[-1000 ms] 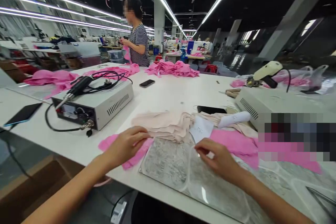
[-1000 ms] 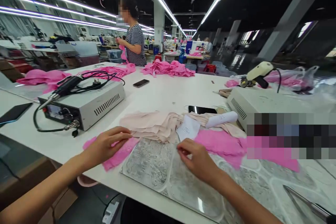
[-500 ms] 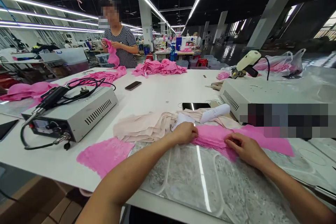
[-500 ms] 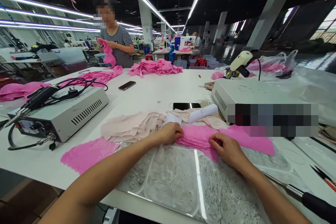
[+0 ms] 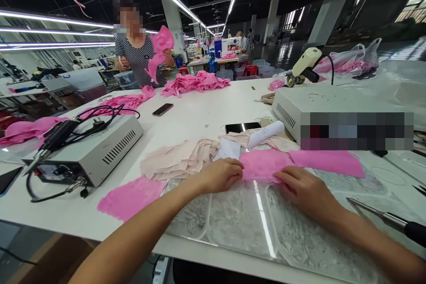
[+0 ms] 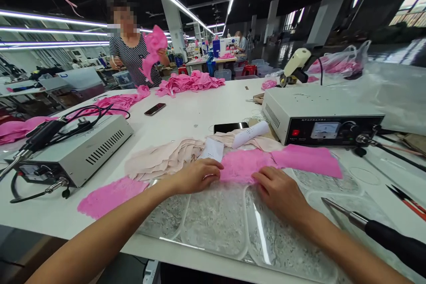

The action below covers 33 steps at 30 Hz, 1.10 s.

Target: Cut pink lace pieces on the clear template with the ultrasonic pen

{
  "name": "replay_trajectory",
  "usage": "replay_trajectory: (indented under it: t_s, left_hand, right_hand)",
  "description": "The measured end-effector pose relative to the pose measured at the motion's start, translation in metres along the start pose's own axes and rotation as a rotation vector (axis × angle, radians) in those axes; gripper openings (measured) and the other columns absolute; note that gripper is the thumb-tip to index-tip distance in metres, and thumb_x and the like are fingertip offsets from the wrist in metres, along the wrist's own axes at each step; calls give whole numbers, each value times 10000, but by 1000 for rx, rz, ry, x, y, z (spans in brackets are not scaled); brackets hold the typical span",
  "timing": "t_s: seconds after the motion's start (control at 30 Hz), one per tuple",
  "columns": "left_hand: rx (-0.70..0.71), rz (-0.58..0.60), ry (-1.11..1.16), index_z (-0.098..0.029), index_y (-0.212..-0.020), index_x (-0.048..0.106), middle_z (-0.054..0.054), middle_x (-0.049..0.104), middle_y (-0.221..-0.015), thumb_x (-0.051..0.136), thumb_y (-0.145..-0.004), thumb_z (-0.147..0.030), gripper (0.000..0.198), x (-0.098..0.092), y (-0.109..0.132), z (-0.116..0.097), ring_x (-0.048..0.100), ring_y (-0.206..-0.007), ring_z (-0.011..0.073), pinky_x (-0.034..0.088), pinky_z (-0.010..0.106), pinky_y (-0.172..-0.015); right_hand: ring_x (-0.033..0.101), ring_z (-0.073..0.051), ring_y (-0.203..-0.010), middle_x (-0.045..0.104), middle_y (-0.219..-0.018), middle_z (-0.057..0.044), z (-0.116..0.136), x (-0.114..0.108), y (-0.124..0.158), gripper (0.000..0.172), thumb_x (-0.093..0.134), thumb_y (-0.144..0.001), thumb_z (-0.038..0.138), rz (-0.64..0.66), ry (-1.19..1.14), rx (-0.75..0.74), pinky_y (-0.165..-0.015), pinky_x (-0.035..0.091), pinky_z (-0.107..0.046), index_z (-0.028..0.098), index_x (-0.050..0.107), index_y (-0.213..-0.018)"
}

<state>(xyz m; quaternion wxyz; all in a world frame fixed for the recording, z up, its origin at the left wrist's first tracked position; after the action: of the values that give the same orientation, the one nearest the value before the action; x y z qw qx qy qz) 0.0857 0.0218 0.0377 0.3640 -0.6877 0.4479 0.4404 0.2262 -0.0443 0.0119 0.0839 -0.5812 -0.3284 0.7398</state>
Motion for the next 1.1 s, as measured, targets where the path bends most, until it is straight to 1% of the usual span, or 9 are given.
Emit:
replay_trajectory:
  t_s: [0.17,0.27,0.33,0.4,0.5,0.6,0.77,0.9,1.1]
  left_hand:
    - [68,97,-12,-157,-810,639,88,647,-1212,499,-897,-106,172,16,49,-17,614,-1095,218,426,331,-953]
    - [55,136,-40,-159,-781,636,88,659,-1182,549,-830,-85,124,16,69,-18,627,-1052,231,401,369,-982]
    - [25,144,-49,-167,-737,635,73,686,-1099,574,-790,-81,117,12,73,-14,642,-990,219,409,352,-970]
    - [-21,128,-48,-172,-733,645,61,699,-1008,567,-805,-95,131,10,68,-9,650,-930,200,440,314,-909]
    - [-114,58,-60,-168,-854,674,66,685,-977,522,-881,-137,158,9,43,4,643,-912,192,469,291,-825]
    - [-221,-28,-63,-171,-1025,661,78,660,-1044,527,-921,-221,176,13,10,19,626,-952,203,484,304,-819]
    - [-299,-33,-25,-148,-965,663,66,643,-1010,589,-910,-258,143,27,-25,39,618,-913,175,504,317,-829]
    - [-304,19,4,-139,-1065,610,65,626,-1069,562,-944,-312,217,31,-31,47,621,-930,169,536,369,-824]
    - [-287,52,25,-145,-1121,594,68,621,-1093,554,-948,-341,264,24,-34,50,628,-922,174,549,360,-805]
  right_hand:
    - [616,-181,-771,651,-888,-60,63,-20,37,262,427,-923,95,-3,-122,-180,-666,518,-303,200,640,-1034]
    - [626,-164,-767,651,-907,-57,80,-22,39,264,461,-914,131,83,-261,-198,-635,536,-271,225,635,-1088]
    - [642,-174,-792,660,-935,-55,68,-20,30,236,494,-911,213,112,-337,-122,-647,549,-278,257,657,-1076]
    - [653,-196,-809,671,-950,-50,37,-15,15,207,505,-910,315,76,-339,35,-674,555,-313,273,678,-1016]
    - [642,-214,-784,667,-958,-63,-7,7,-10,255,474,-908,391,84,-296,190,-639,540,-343,231,654,-992]
    - [605,-196,-701,650,-861,-58,-33,33,-27,247,515,-853,417,143,-271,252,-580,502,-318,206,628,-914]
    - [557,-144,-690,603,-832,-29,-43,58,-27,246,551,-910,400,259,-245,271,-589,453,-268,167,602,-848]
    - [540,-122,-673,586,-825,-13,-46,63,-23,262,558,-952,396,318,-242,282,-611,467,-263,153,594,-863]
    - [549,-119,-669,579,-790,-2,-52,65,-25,263,554,-966,375,352,-258,312,-622,484,-265,144,590,-847]
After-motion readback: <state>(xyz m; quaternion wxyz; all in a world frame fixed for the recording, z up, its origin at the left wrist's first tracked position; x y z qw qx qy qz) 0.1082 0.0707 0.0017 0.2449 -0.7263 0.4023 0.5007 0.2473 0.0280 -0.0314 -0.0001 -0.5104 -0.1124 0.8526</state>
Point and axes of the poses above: each hand's wrist, its own y-axis away from the middle knuckle, its own x-axis out of the palm, z = x × y, the point moved 9 cm from there along -y, towards the middle knuckle
